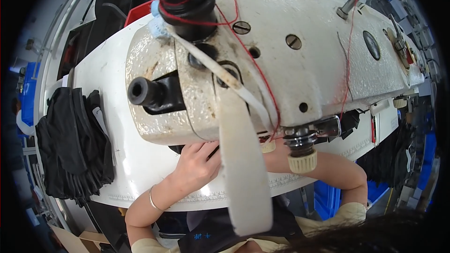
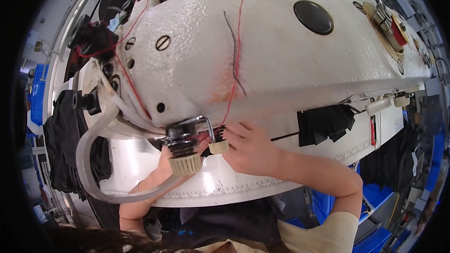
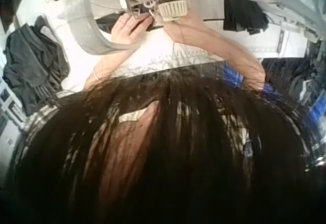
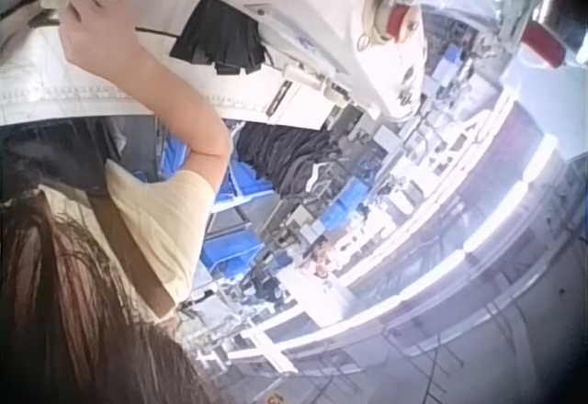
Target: Sewing pieces of black material together and attaching labels using an industrial sewing machine.
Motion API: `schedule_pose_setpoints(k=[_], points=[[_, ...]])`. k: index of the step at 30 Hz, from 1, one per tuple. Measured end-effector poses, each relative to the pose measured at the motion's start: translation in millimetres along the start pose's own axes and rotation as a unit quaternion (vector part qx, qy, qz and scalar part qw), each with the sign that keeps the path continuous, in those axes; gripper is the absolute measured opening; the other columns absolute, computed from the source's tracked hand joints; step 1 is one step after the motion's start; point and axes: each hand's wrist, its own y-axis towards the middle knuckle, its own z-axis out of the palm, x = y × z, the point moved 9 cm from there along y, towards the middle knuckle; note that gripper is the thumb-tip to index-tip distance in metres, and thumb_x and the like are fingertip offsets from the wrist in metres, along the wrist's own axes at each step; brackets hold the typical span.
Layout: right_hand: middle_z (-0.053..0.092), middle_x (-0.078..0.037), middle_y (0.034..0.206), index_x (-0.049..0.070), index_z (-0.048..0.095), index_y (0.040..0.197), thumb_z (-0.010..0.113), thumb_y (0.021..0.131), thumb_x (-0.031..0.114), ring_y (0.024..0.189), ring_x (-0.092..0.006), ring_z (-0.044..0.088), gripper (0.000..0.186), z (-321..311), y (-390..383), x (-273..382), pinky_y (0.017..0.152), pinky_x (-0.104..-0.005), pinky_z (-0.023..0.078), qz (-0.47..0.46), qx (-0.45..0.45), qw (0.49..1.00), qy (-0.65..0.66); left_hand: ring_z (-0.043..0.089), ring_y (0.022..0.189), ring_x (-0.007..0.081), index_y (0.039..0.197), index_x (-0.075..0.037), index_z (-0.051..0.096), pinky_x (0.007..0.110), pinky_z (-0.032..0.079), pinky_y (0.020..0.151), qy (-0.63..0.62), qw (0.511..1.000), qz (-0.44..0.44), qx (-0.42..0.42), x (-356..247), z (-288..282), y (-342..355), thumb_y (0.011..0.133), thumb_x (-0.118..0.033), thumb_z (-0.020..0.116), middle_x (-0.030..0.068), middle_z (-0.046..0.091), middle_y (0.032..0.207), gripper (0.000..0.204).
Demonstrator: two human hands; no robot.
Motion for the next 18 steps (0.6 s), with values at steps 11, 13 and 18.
schedule_pose_setpoints(k=[11,13,18], points=[[0.049,-0.006,0.069,0.002,0.057,0.065,0.061,0.050,0.010,0.066,-0.0197,0.053,0.018,24.3,-14.1,-16.1,0.052,-0.0339,0.040,0.007,0.029,0.996,-0.086,0.061,0.077,0.0349,0.095,-0.001,0.066,0.044,0.050,0.071,0.012,0.999,-0.023,-0.020,31.6,-10.5,28.5,0.068,-0.002,0.066,0.0163,0.063,0.086,0.027],[0.048,-0.006,0.070,0.003,0.056,0.063,0.061,0.048,0.011,0.064,-0.0203,0.050,0.018,-0.8,4.6,-21.7,0.053,-0.0337,0.038,0.068,-0.039,0.997,-0.012,0.061,0.077,0.0349,0.093,-0.001,0.066,0.044,0.050,0.071,0.025,0.999,-0.033,-0.017,32.5,-11.9,29.6,0.068,-0.002,0.066,0.0162,0.063,0.085,0.026],[0.048,-0.006,0.070,0.003,0.056,0.064,0.061,0.049,0.012,0.067,-0.0219,0.050,0.019,16.4,-9.6,-29.5,0.059,-0.0352,0.040,0.078,0.005,0.997,-0.011,0.063,0.071,0.0294,0.100,-0.005,0.065,0.040,0.050,0.069,0.047,0.997,0.010,-0.062,22.5,-21.6,35.8,0.069,-0.006,0.068,0.0130,0.064,0.079,0.031]])
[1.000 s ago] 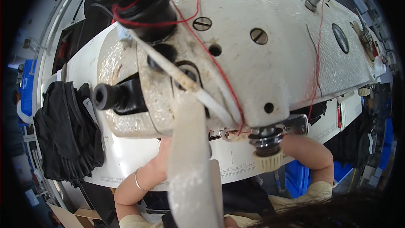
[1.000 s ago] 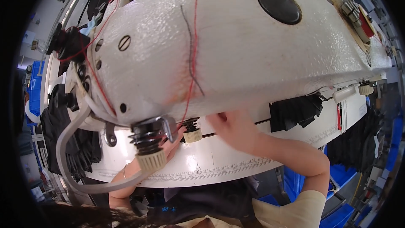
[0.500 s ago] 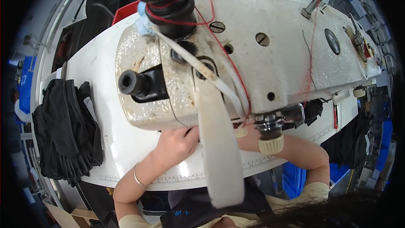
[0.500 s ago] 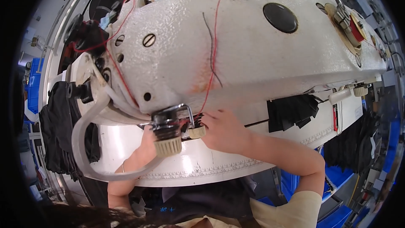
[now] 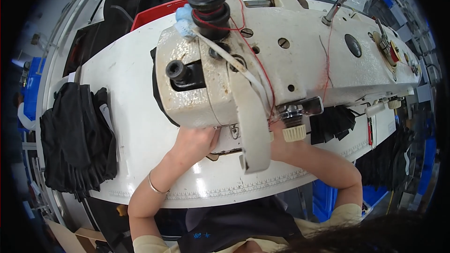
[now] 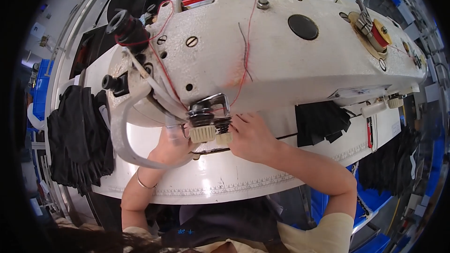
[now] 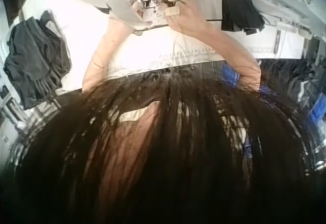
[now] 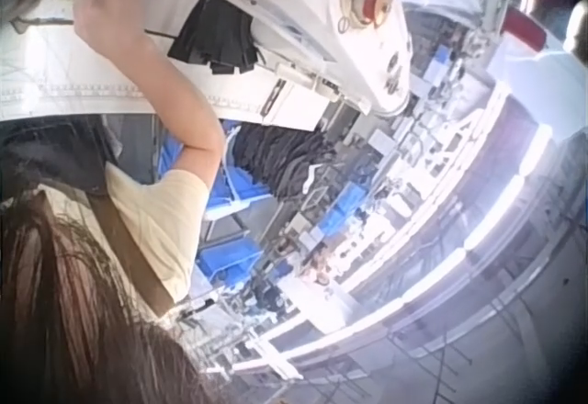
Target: Sewing pieces of black material together and attaching labels using an industrial sewing machine.
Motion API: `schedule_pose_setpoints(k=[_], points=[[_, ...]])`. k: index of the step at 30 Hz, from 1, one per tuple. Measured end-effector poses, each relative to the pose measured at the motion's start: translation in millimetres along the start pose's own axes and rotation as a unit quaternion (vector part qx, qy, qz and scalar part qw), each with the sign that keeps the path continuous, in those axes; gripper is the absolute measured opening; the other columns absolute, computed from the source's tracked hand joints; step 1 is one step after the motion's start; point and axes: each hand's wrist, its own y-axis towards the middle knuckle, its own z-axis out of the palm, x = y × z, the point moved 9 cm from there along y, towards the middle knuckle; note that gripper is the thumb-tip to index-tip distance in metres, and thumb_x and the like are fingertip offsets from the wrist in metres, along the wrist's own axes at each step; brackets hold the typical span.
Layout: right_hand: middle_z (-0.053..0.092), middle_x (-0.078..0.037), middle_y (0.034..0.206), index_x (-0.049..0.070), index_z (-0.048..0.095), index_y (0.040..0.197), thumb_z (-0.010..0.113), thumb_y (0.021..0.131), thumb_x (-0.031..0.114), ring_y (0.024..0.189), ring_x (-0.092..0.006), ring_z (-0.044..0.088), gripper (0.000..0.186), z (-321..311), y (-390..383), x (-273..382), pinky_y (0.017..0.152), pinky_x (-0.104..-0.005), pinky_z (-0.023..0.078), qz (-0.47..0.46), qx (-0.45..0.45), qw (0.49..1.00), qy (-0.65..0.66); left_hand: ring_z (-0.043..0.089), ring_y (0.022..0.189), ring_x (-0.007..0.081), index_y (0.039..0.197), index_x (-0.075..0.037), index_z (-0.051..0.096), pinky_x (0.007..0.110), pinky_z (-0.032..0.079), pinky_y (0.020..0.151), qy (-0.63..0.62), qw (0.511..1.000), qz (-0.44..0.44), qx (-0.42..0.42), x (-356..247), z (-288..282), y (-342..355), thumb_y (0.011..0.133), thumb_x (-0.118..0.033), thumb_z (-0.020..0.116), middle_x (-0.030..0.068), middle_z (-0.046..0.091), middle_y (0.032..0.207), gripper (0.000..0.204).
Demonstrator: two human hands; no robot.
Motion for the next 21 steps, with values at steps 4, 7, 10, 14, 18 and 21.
schedule_pose_setpoints(k=[4,7,10,14,18,21], points=[[0.049,-0.005,0.070,0.005,0.058,0.067,0.063,0.056,0.012,0.071,-0.0222,0.050,0.014,-9.2,11.4,16.0,0.062,-0.0348,0.040,-0.059,-0.005,0.996,-0.073,0.060,0.080,0.0340,0.085,0.001,0.064,0.044,0.049,0.072,0.002,1.000,-0.028,-0.006,0.0,-0.3,-1.0,0.064,0.002,0.066,0.0153,0.061,0.084,0.022],[0.049,-0.006,0.071,0.004,0.062,0.080,0.063,0.072,0.011,0.069,-0.0234,0.052,0.011,0.5,12.4,7.2,0.061,-0.0367,0.042,-0.023,-0.014,1.000,0.013,0.056,0.088,0.0309,0.092,0.000,0.061,0.040,0.046,0.076,0.026,0.999,-0.019,-0.027,-5.3,-7.7,0.6,0.065,0.002,0.065,0.0128,0.058,0.091,0.027],[0.057,-0.007,0.080,0.002,0.063,0.096,0.059,0.087,0.018,0.069,-0.0230,0.058,0.019,-18.7,9.0,16.9,0.061,-0.0352,0.047,0.013,0.004,0.998,0.055,0.048,0.083,0.0273,0.089,-0.003,0.056,0.037,0.040,0.073,0.013,0.996,-0.085,-0.010,-14.7,-41.8,-10.5,0.068,-0.002,0.064,0.0099,0.050,0.089,0.024],[0.062,-0.009,0.101,0.002,0.057,0.113,0.053,0.094,0.021,0.085,-0.0187,0.062,0.027,29.6,-24.9,15.4,0.078,-0.0346,0.050,0.475,0.194,0.630,0.583,0.045,0.072,0.0236,0.077,-0.008,0.054,0.036,0.032,0.065,-0.037,0.992,-0.047,0.111,-86.0,-78.5,-46.1,0.069,-0.019,0.074,0.0059,0.043,0.075,0.024],[0.049,-0.006,0.126,0.003,0.036,0.134,0.060,0.092,0.029,0.109,-0.0121,0.049,0.055,64.7,1.5,89.4,0.092,-0.0281,0.042,0.411,0.141,0.467,0.770,0.047,0.070,0.0181,0.071,-0.009,0.055,0.032,0.035,0.061,-0.082,0.981,0.130,0.115,-174.4,-47.9,-63.0,0.072,-0.028,0.074,0.0036,0.045,0.074,0.028],[0.053,-0.005,0.121,0.001,0.042,0.131,0.056,0.085,0.004,0.108,-0.0131,0.049,0.049,60.3,-17.8,100.9,0.094,-0.0273,0.041,0.395,0.121,0.572,0.708,0.053,0.081,0.0194,0.082,-0.005,0.061,0.032,0.042,0.074,-0.170,0.970,0.131,0.114,-201.9,-40.9,-51.8,0.077,-0.024,0.069,0.0056,0.053,0.080,0.021]])
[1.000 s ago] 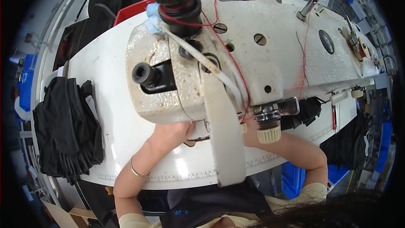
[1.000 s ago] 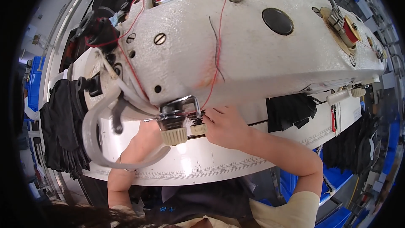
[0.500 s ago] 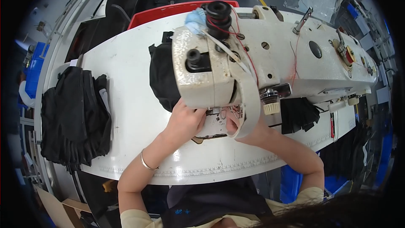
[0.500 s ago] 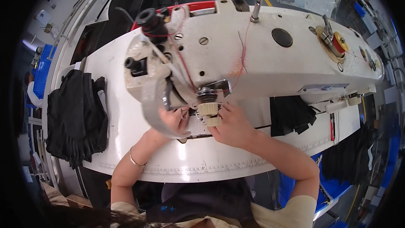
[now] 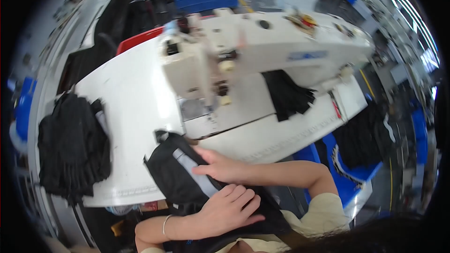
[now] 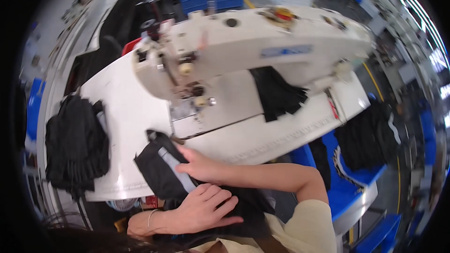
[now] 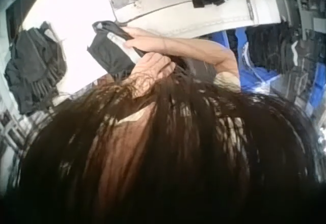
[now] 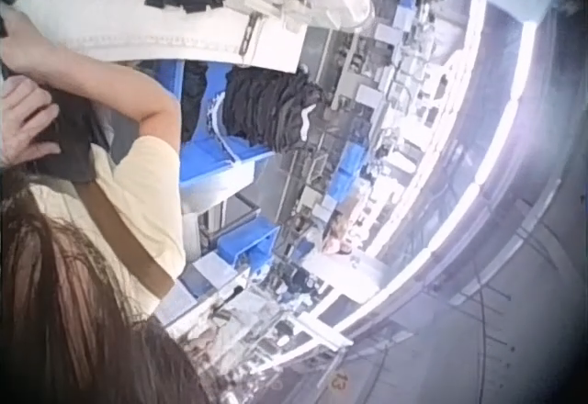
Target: Sewing pieces of black material together and attaching labels using an industrial sewing machine.
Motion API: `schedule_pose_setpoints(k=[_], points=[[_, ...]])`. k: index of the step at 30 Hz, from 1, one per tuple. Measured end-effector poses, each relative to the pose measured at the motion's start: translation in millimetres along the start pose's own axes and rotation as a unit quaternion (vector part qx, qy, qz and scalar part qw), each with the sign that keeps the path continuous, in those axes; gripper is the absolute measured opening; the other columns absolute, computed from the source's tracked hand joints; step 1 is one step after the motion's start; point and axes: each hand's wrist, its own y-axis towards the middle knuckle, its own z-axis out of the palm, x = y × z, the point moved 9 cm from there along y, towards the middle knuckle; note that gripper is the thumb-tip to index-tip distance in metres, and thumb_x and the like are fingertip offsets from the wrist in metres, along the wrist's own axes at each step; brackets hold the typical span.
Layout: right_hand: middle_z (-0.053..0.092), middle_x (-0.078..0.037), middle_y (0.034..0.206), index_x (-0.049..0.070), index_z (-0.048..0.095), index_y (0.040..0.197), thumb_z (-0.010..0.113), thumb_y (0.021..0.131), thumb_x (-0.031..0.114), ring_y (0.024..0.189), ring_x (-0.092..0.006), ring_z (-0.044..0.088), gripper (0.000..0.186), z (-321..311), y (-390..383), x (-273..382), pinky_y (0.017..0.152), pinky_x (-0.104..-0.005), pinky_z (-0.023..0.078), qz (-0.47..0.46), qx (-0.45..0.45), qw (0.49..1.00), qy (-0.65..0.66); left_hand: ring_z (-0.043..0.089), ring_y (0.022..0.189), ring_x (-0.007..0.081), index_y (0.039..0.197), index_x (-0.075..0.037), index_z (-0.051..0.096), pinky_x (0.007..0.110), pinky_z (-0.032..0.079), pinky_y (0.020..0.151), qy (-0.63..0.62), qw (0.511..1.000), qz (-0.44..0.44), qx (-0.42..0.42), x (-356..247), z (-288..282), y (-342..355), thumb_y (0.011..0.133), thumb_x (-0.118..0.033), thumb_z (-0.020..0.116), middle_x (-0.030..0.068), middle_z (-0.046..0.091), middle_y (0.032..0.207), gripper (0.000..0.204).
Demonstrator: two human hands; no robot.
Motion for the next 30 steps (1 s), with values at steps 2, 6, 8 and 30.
schedule_pose_setpoints(k=[2,6,8,30], points=[[0.054,-0.004,0.121,-0.001,0.047,0.130,0.051,0.084,0.000,0.108,-0.0118,0.049,0.046,-14.5,-38.3,0.9,0.095,-0.0263,0.040,-0.009,0.004,0.998,0.060,0.053,0.091,0.0224,0.091,-0.003,0.061,0.034,0.042,0.081,-0.050,0.997,0.053,-0.024,-22.8,-12.5,-2.8,0.076,-0.020,0.070,0.0084,0.055,0.093,0.024],[0.054,0.000,0.118,-0.001,0.045,0.131,0.054,0.091,0.004,0.104,-0.0062,0.047,0.042,-90.4,-226.8,84.3,0.090,-0.0239,0.041,-0.159,-0.275,0.922,-0.222,0.052,0.106,0.0326,0.110,-0.004,0.061,0.042,0.042,0.090,-0.025,0.997,-0.068,-0.012,17.6,-22.8,-47.2,0.067,-0.015,0.075,0.0150,0.054,0.117,0.046],[0.059,-0.002,0.113,0.000,0.051,0.127,0.054,0.089,0.000,0.102,-0.0067,0.053,0.039,-118.9,-357.8,103.0,0.090,-0.0232,0.041,-0.218,-0.535,0.789,-0.208,0.049,0.111,0.0341,0.111,-0.002,0.060,0.043,0.040,0.093,-0.006,0.992,-0.122,-0.034,47.3,-13.5,-43.6,0.071,-0.009,0.072,0.0162,0.052,0.122,0.042],[0.061,-0.028,0.100,0.001,0.065,0.102,0.047,0.090,0.032,0.099,-0.0393,0.059,0.037,-275.3,-278.7,-59.1,0.089,-0.0480,0.045,0.349,-0.217,0.692,-0.594,0.058,0.095,0.0291,0.096,-0.001,0.065,0.037,0.047,0.081,-0.050,0.976,-0.175,-0.118,107.5,-16.0,-58.8,0.076,-0.001,0.067,0.0108,0.063,0.102,0.020]])
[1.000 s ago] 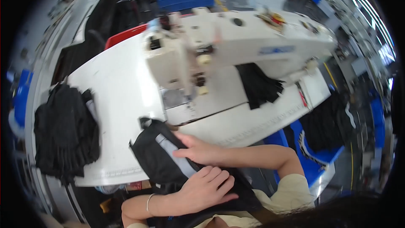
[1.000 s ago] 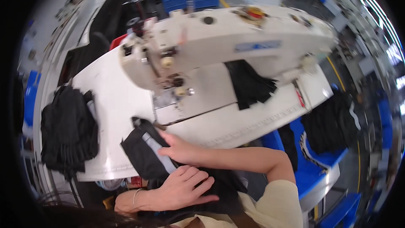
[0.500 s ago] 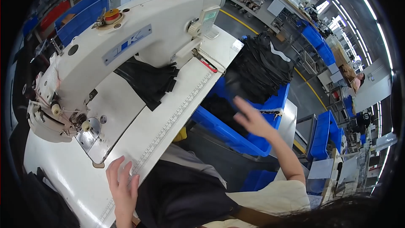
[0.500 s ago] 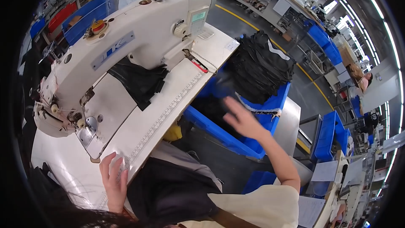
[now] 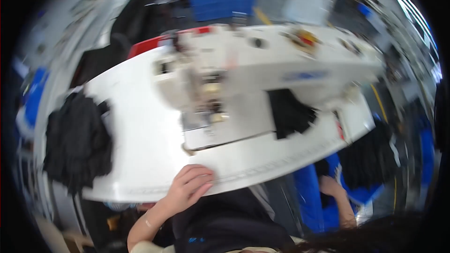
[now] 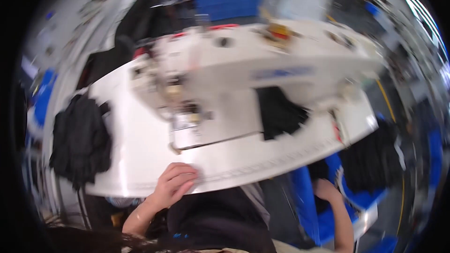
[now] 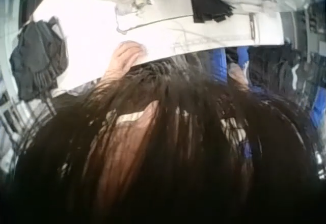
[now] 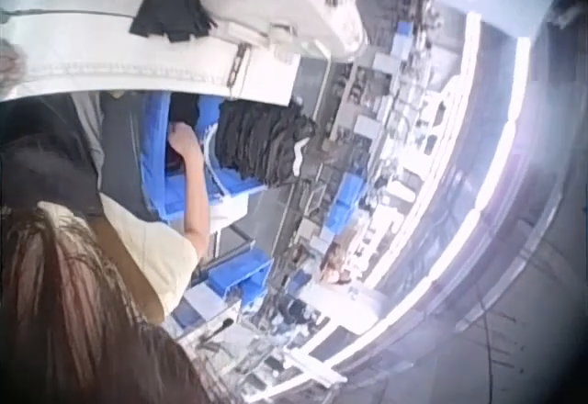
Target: Sewing pieces of black material together and attaching labels using an industrial sewing machine.
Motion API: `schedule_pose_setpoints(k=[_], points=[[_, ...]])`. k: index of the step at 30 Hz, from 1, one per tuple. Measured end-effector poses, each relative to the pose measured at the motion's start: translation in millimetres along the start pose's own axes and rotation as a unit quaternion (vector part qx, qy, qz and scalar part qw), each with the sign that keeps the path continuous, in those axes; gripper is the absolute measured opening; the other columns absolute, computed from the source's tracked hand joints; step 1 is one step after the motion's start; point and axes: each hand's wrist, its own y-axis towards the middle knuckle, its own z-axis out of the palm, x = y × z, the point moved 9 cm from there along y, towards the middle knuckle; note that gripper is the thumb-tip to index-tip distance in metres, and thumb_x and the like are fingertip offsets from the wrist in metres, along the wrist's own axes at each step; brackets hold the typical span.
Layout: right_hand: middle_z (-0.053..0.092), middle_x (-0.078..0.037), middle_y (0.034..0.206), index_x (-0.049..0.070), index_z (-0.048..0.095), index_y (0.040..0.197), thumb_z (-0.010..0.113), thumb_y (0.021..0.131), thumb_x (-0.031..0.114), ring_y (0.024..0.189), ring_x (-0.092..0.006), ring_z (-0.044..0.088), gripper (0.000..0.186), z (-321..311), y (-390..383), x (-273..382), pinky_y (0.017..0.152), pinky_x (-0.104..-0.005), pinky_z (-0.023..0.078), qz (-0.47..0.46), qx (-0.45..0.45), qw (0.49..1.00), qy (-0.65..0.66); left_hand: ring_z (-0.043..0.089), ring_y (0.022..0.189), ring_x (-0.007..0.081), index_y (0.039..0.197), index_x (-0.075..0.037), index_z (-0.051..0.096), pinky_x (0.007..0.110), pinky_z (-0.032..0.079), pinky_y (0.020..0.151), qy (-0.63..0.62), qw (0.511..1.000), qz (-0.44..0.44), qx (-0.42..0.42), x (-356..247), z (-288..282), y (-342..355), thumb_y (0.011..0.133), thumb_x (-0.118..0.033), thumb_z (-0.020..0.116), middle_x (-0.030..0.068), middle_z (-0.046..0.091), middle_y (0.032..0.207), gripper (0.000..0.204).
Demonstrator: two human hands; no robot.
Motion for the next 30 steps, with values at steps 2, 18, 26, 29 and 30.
schedule_pose_setpoints(k=[2,18,26,29,30], points=[[0.062,-0.024,0.075,-0.001,0.063,0.075,0.049,0.092,0.022,0.073,-0.0419,0.061,0.032,-79.6,-71.6,22.9,0.068,-0.0506,0.047,-0.009,-0.236,0.971,-0.037,0.058,0.092,0.0290,0.093,0.000,0.064,0.035,0.048,0.079,0.008,0.999,0.017,-0.046,-8.5,-26.5,2.5,0.077,0.002,0.064,0.0113,0.063,0.100,0.016],[0.055,-0.021,0.120,-0.009,0.056,0.113,0.061,0.082,0.013,0.116,-0.0376,0.050,0.039,-50.8,-95.8,694.2,0.100,-0.0407,0.040,-0.744,-0.403,0.521,0.116,0.047,0.113,0.0186,0.117,0.001,0.048,0.031,0.033,0.100,0.219,0.776,-0.134,-0.576,36.5,-318.2,-166.2,0.099,-0.010,0.039,0.0104,0.050,0.119,0.023],[0.067,-0.006,0.091,-0.001,0.063,0.097,0.050,0.096,0.029,0.083,-0.0187,0.065,0.033,-98.2,24.8,735.7,0.077,-0.0326,0.052,-0.489,0.132,0.679,0.532,0.024,0.137,0.0375,0.147,0.000,0.009,0.048,0.020,0.110,0.389,0.810,-0.341,-0.276,161.1,-328.0,-139.7,0.099,-0.040,0.033,0.0183,0.031,0.147,0.066],[0.062,-0.006,0.095,0.001,0.059,0.107,0.053,0.096,0.026,0.086,-0.0136,0.058,0.029,-216.1,30.3,675.9,0.075,-0.0283,0.049,-0.457,0.051,0.433,0.776,0.026,0.137,0.0360,0.141,-0.006,0.035,0.050,0.020,0.109,0.570,0.735,-0.336,-0.145,168.2,-310.6,-130.8,0.096,-0.039,0.043,0.0141,0.034,0.146,0.057],[0.056,-0.002,0.080,0.001,0.060,0.095,0.051,0.097,0.027,0.073,-0.0102,0.049,0.028,-255.8,10.6,640.6,0.064,-0.0261,0.041,-0.500,-0.174,0.528,0.664,0.026,0.137,0.0360,0.141,-0.006,0.035,0.050,0.020,0.109,0.568,0.740,-0.331,-0.144,164.0,-308.5,-123.4,0.096,-0.039,0.043,0.0141,0.034,0.146,0.057]])
